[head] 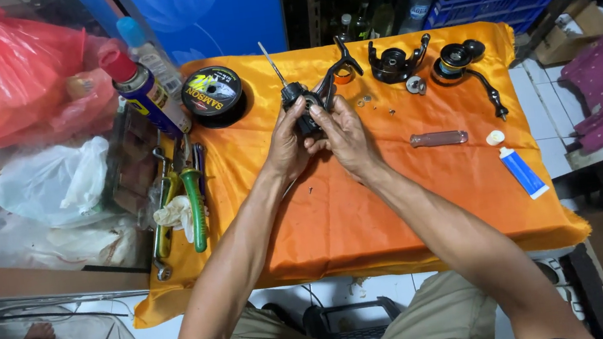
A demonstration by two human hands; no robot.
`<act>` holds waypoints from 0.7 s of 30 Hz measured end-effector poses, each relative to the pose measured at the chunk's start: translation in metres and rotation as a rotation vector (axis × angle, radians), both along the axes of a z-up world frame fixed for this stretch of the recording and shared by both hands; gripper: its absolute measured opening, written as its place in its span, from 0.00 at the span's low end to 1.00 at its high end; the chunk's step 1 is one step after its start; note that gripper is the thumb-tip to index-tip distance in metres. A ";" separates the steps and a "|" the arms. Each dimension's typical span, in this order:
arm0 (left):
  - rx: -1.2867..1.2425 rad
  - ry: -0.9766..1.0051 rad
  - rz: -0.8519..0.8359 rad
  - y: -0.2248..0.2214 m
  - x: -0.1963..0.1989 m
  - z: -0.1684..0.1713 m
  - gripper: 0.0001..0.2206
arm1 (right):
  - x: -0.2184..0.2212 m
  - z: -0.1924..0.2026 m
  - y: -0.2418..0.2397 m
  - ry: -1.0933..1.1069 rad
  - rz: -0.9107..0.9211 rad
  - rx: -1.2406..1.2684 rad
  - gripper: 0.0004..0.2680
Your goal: Repairing and maintaining fishing reels by securing screws and applying lubricant to the internal mechanisms.
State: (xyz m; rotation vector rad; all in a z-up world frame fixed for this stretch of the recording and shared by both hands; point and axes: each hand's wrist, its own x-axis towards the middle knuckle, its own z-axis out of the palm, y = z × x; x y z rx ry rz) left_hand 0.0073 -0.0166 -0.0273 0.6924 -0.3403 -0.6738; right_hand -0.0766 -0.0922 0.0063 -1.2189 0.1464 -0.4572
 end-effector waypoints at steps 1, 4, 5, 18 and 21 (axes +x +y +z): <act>0.001 0.002 0.000 0.002 -0.001 0.000 0.10 | -0.003 0.003 -0.001 0.002 0.000 0.001 0.14; 0.012 -0.071 0.024 0.003 -0.007 0.014 0.09 | -0.007 0.006 -0.009 0.009 0.017 -0.035 0.14; 0.017 -0.097 0.011 0.005 -0.013 0.029 0.11 | -0.006 0.003 -0.013 -0.009 0.015 -0.055 0.14; -0.029 -0.118 -0.009 0.002 -0.006 0.010 0.11 | -0.015 0.007 -0.016 -0.066 0.074 -0.036 0.13; -0.036 -0.145 -0.005 0.000 -0.001 0.000 0.12 | -0.016 0.009 -0.015 -0.075 0.068 -0.028 0.12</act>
